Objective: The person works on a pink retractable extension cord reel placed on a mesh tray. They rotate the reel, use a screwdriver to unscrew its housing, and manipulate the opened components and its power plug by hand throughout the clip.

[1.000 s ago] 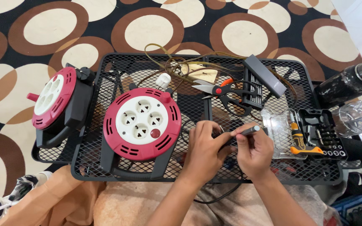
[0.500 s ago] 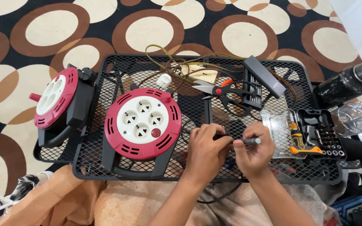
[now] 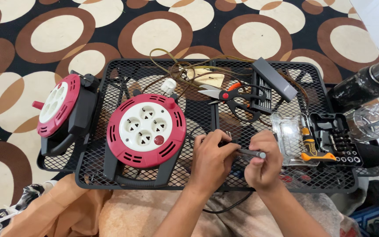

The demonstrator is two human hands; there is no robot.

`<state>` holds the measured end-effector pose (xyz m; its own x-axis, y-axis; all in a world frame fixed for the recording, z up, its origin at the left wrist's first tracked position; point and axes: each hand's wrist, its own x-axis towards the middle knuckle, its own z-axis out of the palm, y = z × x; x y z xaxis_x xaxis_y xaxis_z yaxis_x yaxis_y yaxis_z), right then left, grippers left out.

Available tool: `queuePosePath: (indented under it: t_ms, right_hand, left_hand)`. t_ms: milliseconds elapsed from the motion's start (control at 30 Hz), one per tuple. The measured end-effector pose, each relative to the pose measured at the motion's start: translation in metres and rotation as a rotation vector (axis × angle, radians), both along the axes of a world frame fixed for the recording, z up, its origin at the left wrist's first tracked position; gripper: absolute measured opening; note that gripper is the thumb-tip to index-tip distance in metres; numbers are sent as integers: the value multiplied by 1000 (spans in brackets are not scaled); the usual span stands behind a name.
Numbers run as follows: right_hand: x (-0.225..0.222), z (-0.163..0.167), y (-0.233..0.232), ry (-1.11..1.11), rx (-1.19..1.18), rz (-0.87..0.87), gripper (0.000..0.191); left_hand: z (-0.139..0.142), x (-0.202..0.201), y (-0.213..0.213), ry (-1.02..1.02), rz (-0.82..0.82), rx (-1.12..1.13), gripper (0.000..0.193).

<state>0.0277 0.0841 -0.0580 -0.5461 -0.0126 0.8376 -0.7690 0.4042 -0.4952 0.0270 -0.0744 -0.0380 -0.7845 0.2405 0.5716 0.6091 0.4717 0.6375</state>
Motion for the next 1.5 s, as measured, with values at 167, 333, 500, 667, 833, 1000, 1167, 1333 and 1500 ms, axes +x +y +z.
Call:
queuePosePath:
  t_ms: [167,333,500,667,833,1000,1167,1333,1500]
  right_hand:
    - [19,12,-15,-127,-245,173,34]
    - [35,15,-27,-378,-596,403,26]
    - [26,14,-13,-373,-583,390,21]
    - [9,17,14,-436,-619,452,25]
    - [-5,17,28,-468,-544,524,29]
    - [-21,19,37,-562,-593,564,31]
    - [-24,21,43,-598,-438,652,33]
    - [-39,28,55,-716,-338,828,35]
    - [-34,36,52,-801,-493,797,38]
  left_hand:
    - [0,0,3,-19,15,7,13]
    - [-1,-2,10,-5,34,10,9]
    - [-1,-3,16,-11,-1,-4,14]
    - [-2,-5,22,8,-23,58,28]
    - [-4,-10,26,2,-26,80,30]
    - [-7,-12,28,-4,-12,94,27]
    - [-10,-14,28,5,-41,139,25]
    - [-14,-15,27,-8,-87,118,26]
    - [-11,-15,24,-25,-112,44,24]
